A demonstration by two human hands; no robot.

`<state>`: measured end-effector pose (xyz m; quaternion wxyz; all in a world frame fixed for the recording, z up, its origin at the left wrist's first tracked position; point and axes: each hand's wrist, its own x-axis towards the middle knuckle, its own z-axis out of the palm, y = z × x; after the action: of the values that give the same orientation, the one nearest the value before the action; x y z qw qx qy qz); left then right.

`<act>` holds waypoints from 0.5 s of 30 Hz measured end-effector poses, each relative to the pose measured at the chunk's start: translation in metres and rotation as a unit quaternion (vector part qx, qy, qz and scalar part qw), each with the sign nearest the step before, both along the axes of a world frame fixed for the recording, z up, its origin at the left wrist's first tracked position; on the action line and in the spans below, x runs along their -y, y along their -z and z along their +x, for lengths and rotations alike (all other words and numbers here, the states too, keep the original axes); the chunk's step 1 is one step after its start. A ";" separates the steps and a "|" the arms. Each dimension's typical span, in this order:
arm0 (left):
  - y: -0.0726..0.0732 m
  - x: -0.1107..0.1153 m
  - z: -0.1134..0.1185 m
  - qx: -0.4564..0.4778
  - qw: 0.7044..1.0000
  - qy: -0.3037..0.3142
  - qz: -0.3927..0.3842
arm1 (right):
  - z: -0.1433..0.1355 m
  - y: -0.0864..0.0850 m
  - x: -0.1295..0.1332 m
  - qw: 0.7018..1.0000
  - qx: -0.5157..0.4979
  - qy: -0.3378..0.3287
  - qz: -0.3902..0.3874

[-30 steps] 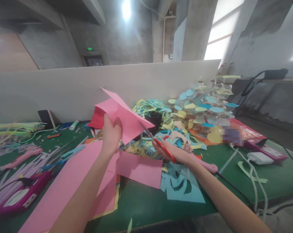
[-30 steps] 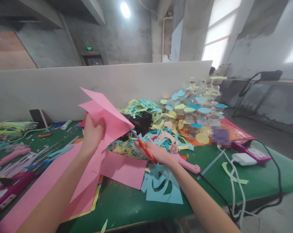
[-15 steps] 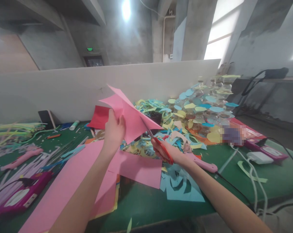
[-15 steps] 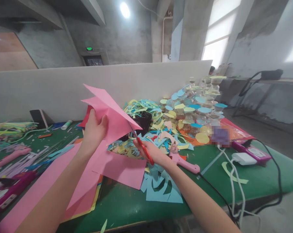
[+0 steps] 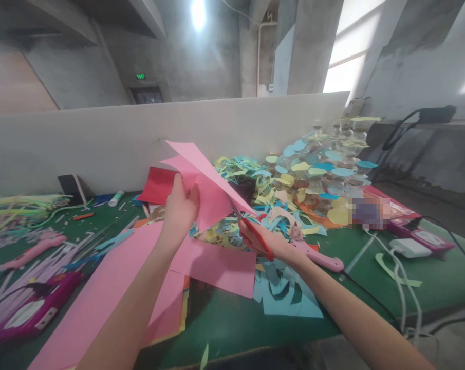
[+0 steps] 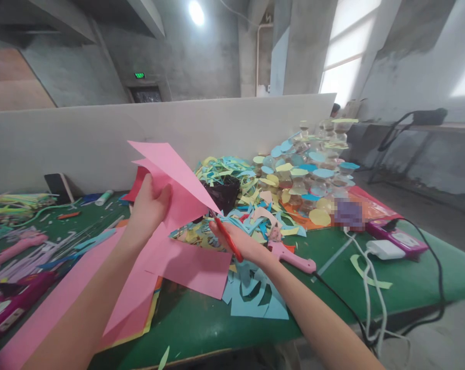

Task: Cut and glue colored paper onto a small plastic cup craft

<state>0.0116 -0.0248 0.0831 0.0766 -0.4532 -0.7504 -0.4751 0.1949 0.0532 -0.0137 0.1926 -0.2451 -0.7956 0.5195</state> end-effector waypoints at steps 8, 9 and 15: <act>0.004 0.000 -0.002 0.015 1.000 0.004 0.004 | -0.003 0.000 0.008 0.997 -0.031 0.023 -0.067; 0.005 0.000 -0.002 0.020 1.000 0.005 0.003 | -0.003 -0.001 0.009 0.997 -0.028 0.031 -0.072; 0.004 0.002 -0.001 0.026 0.999 0.010 0.016 | -0.003 -0.003 0.007 0.997 -0.004 0.059 -0.058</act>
<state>0.0105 -0.0263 0.0791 0.0595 -0.4474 -0.7398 -0.4990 0.1917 0.0458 -0.0111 0.2113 -0.3006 -0.7477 0.5532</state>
